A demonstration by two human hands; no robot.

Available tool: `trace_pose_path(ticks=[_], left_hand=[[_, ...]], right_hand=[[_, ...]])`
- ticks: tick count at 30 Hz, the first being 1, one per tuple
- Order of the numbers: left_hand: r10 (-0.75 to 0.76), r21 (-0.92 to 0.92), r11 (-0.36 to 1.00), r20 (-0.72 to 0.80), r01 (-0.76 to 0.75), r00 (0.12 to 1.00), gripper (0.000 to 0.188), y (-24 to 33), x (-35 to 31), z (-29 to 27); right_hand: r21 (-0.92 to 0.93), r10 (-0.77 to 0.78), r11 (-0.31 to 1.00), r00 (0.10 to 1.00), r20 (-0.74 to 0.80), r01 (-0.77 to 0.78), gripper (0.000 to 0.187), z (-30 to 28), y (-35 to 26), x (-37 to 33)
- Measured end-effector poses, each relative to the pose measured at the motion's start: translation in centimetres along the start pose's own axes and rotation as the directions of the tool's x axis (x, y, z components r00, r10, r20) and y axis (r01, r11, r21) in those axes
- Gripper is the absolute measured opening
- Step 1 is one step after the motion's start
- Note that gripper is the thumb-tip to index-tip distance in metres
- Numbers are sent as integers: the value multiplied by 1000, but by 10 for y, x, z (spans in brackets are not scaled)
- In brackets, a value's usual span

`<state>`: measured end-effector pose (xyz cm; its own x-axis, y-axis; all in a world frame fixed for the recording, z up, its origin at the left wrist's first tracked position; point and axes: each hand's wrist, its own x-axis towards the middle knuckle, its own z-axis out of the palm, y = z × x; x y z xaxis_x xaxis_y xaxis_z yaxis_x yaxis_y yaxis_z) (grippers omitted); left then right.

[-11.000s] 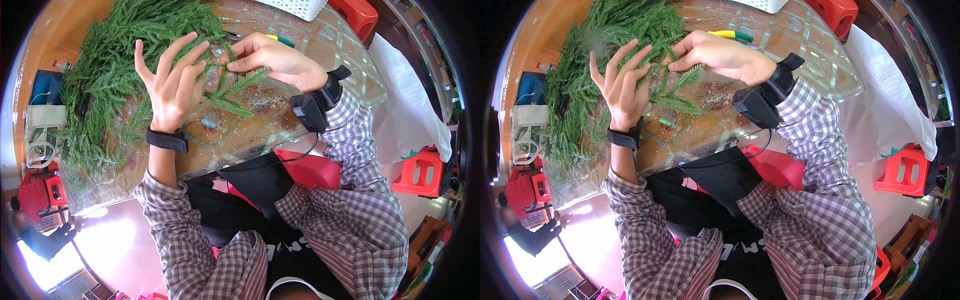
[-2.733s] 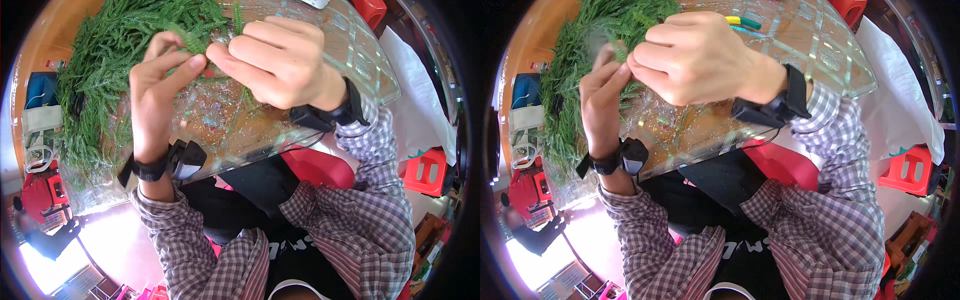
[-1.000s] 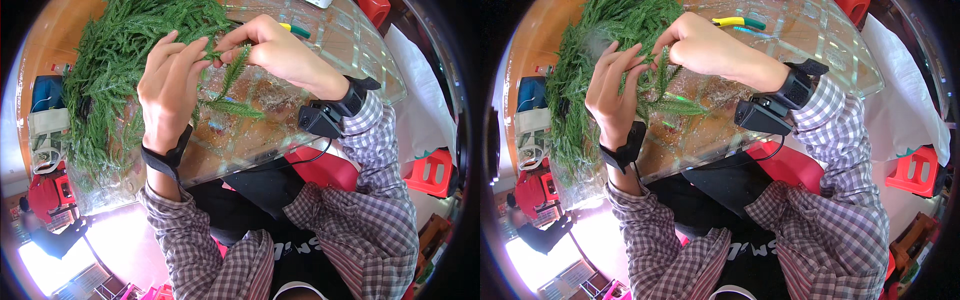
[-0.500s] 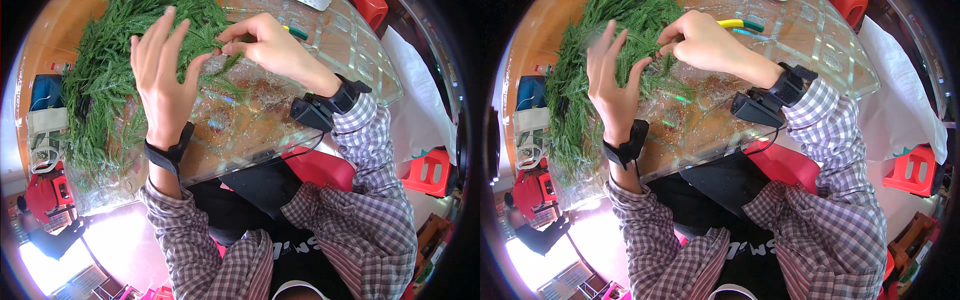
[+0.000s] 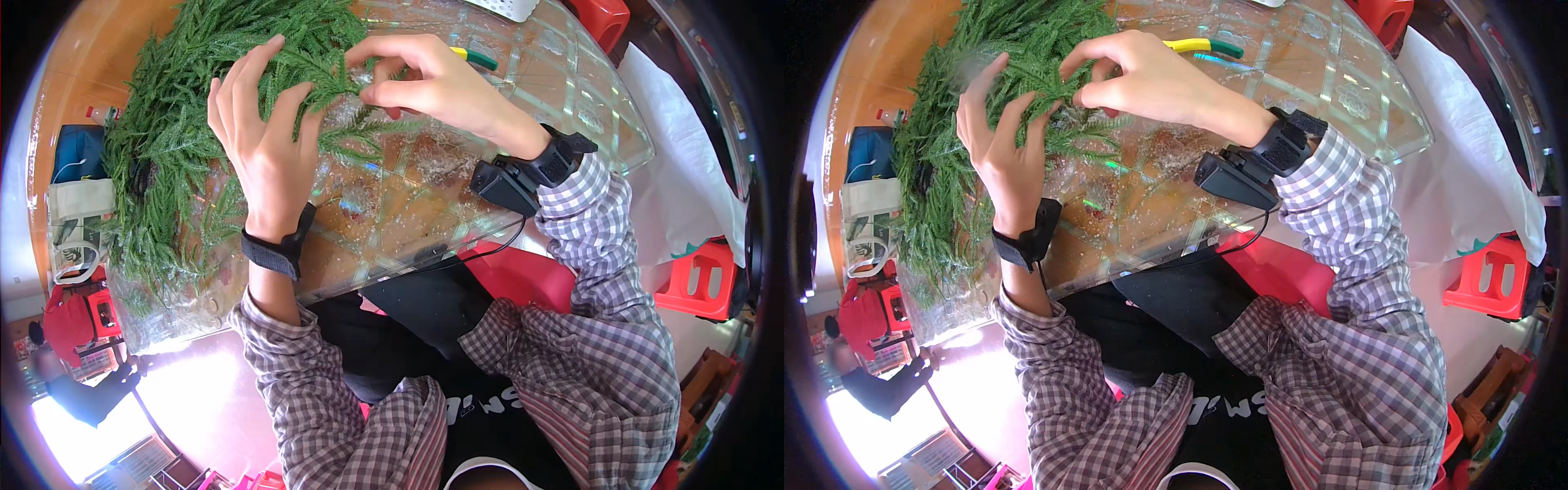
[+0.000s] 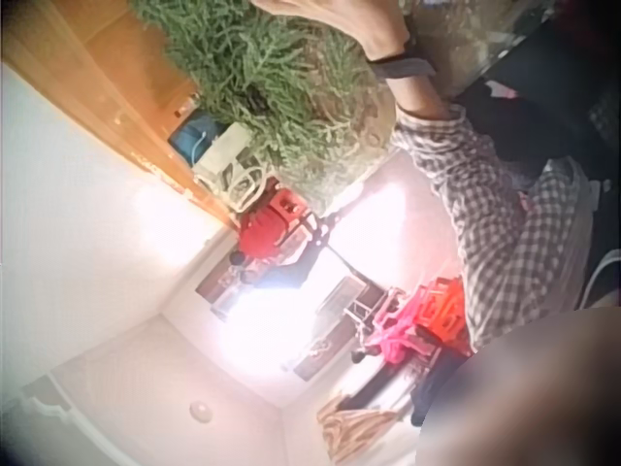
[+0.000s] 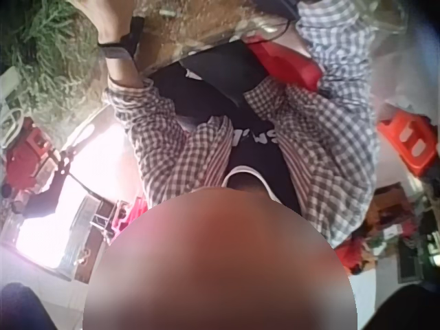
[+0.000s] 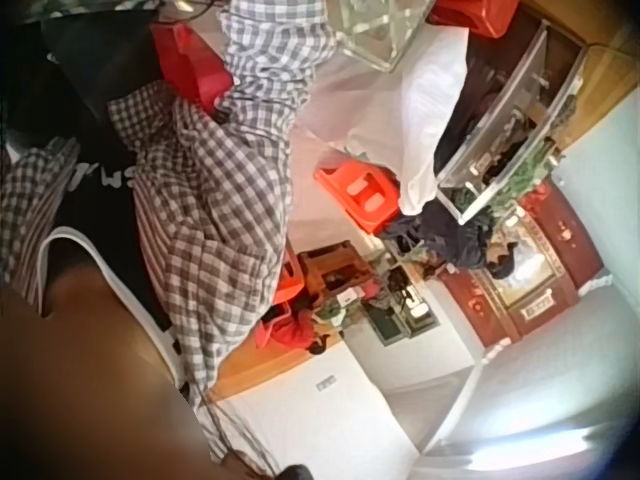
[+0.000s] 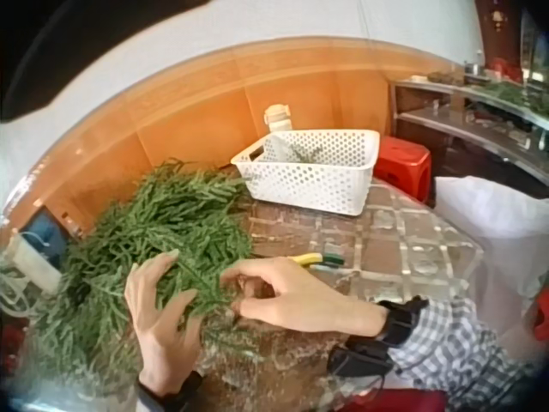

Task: Stripping leaves from green plant stems.

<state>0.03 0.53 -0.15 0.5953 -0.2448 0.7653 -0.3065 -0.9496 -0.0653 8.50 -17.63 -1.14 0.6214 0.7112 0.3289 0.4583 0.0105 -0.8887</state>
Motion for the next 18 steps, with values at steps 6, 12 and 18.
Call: trace_pose_path(ticks=[6, 12, 18], left_hand=[[6, -62, 998, -3, -7, 1000, 9, 7, 1, -1], [-128, -316, 938, 61, 141, 990, 6, 11, -1, 4], [-238, -522, 808, 135, 273, 962, 19, 9, -1, 5]], right_hand=[[-66, -192, 980, 977, -92, 186, 28, 4, 7, 4], [-33, -287, 958, 953, -94, 285, 24, 4, 4, 3], [-131, -467, 882, 876, -116, 453, 22, 3, 2, 2]])
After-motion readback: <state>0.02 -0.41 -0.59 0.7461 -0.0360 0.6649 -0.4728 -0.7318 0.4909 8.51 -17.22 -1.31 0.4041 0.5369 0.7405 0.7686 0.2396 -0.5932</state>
